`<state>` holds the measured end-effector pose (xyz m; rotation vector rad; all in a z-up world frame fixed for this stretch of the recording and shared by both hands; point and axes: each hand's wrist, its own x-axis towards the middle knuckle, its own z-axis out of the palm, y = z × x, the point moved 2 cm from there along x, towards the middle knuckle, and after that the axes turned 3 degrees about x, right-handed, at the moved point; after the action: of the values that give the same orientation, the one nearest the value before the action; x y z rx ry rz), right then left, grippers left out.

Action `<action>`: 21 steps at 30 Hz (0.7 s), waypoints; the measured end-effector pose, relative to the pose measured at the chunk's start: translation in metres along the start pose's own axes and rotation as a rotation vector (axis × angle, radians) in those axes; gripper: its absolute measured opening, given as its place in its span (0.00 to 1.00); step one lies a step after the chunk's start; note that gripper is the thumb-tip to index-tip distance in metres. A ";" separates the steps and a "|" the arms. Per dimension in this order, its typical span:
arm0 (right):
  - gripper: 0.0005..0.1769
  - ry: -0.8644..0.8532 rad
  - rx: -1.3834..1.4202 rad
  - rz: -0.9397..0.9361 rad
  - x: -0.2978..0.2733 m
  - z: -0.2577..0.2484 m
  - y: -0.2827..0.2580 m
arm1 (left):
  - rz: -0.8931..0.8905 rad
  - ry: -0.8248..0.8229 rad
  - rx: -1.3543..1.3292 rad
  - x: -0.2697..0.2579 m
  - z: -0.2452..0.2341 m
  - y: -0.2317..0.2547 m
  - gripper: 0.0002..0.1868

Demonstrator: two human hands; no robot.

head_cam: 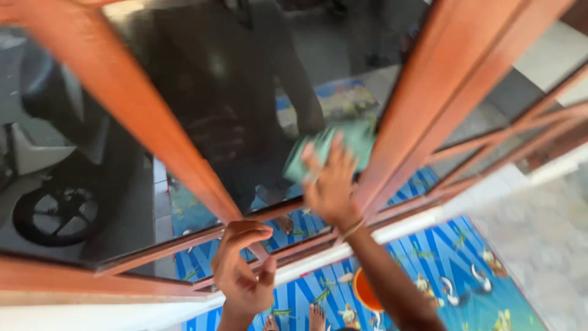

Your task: The person dips a cloth into a bucket of water, wrings it out, and wipes the glass panes of a wooden-framed window. They repeat the process by re-wetting the cloth and continuing to wipe different sections of the window.

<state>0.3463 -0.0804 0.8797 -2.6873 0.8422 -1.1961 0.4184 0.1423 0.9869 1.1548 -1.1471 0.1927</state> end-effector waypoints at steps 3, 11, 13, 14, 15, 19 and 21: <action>0.32 0.309 0.304 -0.012 0.055 -0.085 -0.032 | -0.112 0.121 -0.268 -0.023 0.011 -0.020 0.26; 0.35 0.161 0.256 0.080 -0.058 0.044 0.023 | -0.137 0.044 -0.191 -0.006 0.020 -0.020 0.23; 0.35 0.102 0.319 0.160 -0.070 0.043 0.008 | -0.121 0.034 -0.139 -0.014 0.012 -0.018 0.22; 0.36 0.136 0.374 0.214 -0.060 0.033 -0.006 | -0.119 0.044 -0.141 -0.014 0.010 -0.018 0.20; 0.38 0.167 0.429 0.270 -0.050 0.023 -0.021 | -0.117 0.054 -0.144 -0.013 0.007 -0.017 0.19; 0.28 0.004 0.300 -0.057 -0.053 0.050 -0.071 | -0.125 0.101 -0.066 -0.018 -0.012 -0.014 0.22; 0.41 -0.263 0.070 -0.210 -0.067 0.084 -0.074 | -0.153 -0.024 -0.033 -0.015 -0.022 -0.010 0.22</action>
<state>0.4026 0.0049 0.7981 -2.8438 0.4830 -0.8562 0.4316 0.1616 0.9699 1.2126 -1.0735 0.0420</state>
